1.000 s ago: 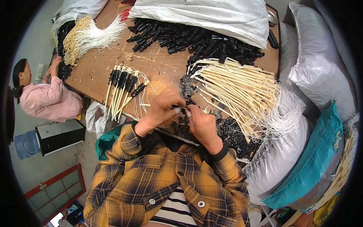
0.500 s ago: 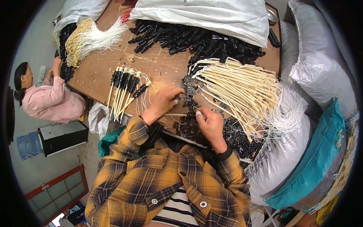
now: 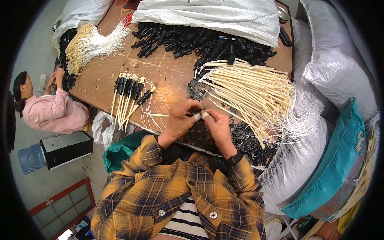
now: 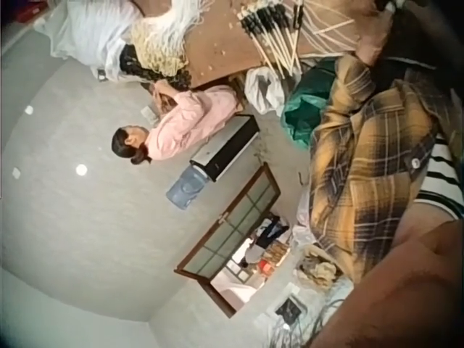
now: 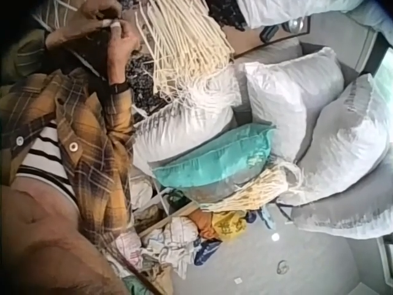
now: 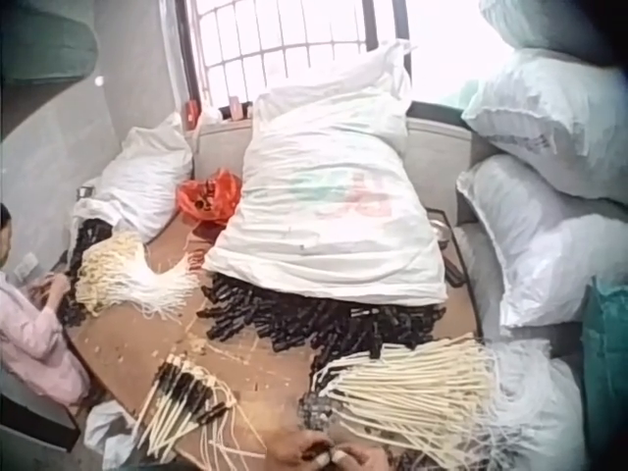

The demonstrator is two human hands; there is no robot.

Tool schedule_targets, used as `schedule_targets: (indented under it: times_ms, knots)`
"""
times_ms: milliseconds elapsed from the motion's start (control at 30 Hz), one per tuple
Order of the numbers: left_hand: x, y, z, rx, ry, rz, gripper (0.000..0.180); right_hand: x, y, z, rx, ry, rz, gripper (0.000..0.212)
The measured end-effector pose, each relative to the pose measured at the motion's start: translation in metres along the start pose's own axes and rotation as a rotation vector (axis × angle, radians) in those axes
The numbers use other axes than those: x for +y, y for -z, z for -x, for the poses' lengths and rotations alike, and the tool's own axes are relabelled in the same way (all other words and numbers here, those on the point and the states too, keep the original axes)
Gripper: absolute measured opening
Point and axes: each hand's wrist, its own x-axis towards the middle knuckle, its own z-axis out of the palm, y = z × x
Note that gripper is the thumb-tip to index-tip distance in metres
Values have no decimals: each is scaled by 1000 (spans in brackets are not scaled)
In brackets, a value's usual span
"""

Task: Assembling black plastic connectors onto bundles of white rods at a workbench.

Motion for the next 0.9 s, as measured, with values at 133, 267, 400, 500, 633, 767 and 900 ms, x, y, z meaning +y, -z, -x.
schedule_targets:
  times_ms: [133, 267, 400, 500, 633, 767, 900]
  knots:
    - [5, 4, -4, -9, 77, -163, 28, -1, -5, 1, 64, 92, 173, 11]
    - [-13, 8, 2, -130, 138, -79, 30, -6, -7, 6, 78, 266, 543, 17]
    - [-4, 15, -6, -87, -34, -178, 35, -10, -2, 7, 53, 211, 268, 19]
    - [5, 18, -4, -214, -252, -232, 34, -20, 7, 9, -58, 11, -326, 17]
    - [0, 21, -2, -302, -160, -215, 37, -20, 7, 11, -130, 163, -132, 18]
    - [2, 27, -3, -249, -177, -307, 36, -33, 8, 18, -80, 618, 947, 28]
    - [6, 25, -5, -185, -353, -556, 30, -37, -2, 13, -8, 519, 831, 18]
